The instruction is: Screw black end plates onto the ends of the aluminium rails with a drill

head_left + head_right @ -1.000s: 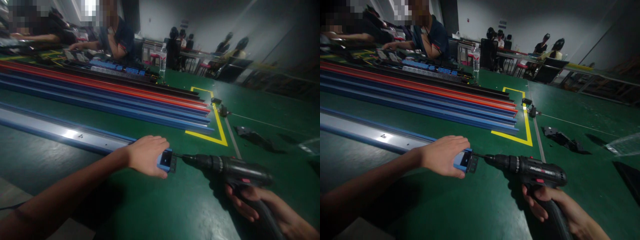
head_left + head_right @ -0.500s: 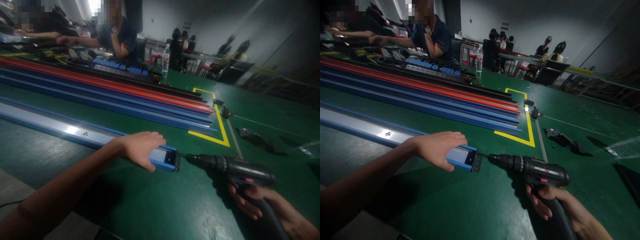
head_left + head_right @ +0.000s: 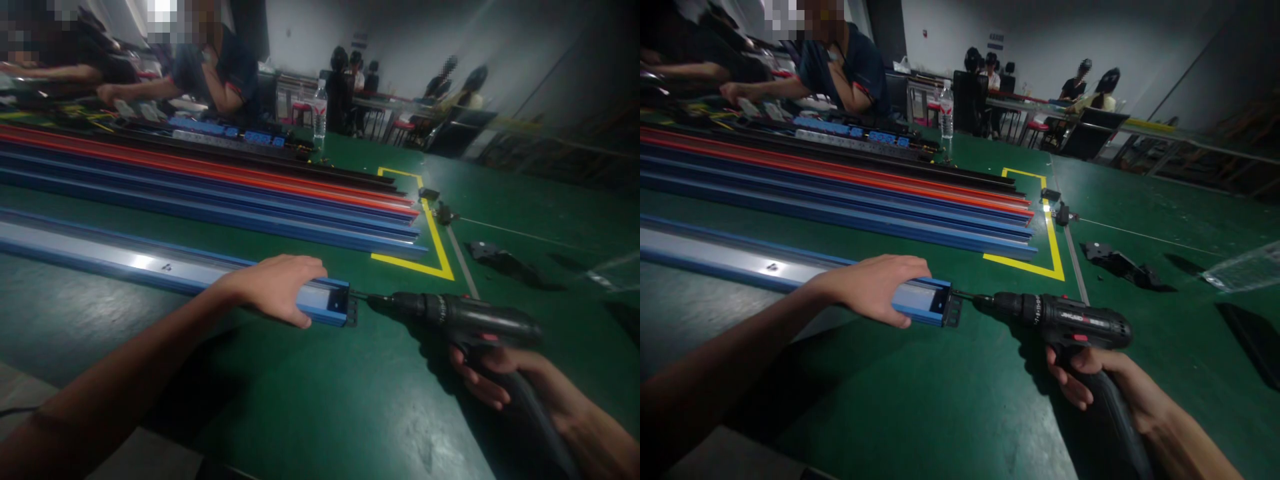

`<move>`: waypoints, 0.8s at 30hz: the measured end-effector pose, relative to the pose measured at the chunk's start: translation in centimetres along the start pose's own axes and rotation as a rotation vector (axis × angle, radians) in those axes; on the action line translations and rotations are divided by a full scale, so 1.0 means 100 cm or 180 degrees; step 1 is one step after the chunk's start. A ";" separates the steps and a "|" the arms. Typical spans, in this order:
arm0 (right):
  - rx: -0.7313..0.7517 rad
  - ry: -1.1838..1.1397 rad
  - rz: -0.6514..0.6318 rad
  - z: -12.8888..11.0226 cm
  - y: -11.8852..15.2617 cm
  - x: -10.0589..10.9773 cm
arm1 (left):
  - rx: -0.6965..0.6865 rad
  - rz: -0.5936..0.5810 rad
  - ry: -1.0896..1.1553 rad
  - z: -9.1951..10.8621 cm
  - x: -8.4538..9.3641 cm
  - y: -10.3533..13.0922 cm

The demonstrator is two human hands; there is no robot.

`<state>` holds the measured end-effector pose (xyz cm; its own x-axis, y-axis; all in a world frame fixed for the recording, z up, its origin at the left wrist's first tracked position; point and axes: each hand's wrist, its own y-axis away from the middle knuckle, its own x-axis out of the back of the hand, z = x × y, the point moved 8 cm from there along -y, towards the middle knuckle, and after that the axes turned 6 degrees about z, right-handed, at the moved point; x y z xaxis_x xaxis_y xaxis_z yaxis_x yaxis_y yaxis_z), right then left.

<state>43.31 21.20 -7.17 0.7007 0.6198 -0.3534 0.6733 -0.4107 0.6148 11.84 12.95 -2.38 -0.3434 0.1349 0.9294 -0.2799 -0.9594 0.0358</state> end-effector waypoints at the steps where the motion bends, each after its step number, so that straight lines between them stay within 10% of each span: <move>1: 0.0005 0.0022 0.0016 -0.001 0.000 0.000 | 0.0010 0.0010 0.0010 0.000 0.001 0.000; 24: -0.0056 -0.0068 0.0169 0.003 -0.002 0.012 | 0.0000 0.0024 0.0026 0.001 0.000 -0.001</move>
<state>44.11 21.82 -7.91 0.7405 0.5828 -0.3348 0.6308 -0.4307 0.6455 11.94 13.00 -2.36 -0.3530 0.1296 0.9266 -0.2772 -0.9604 0.0288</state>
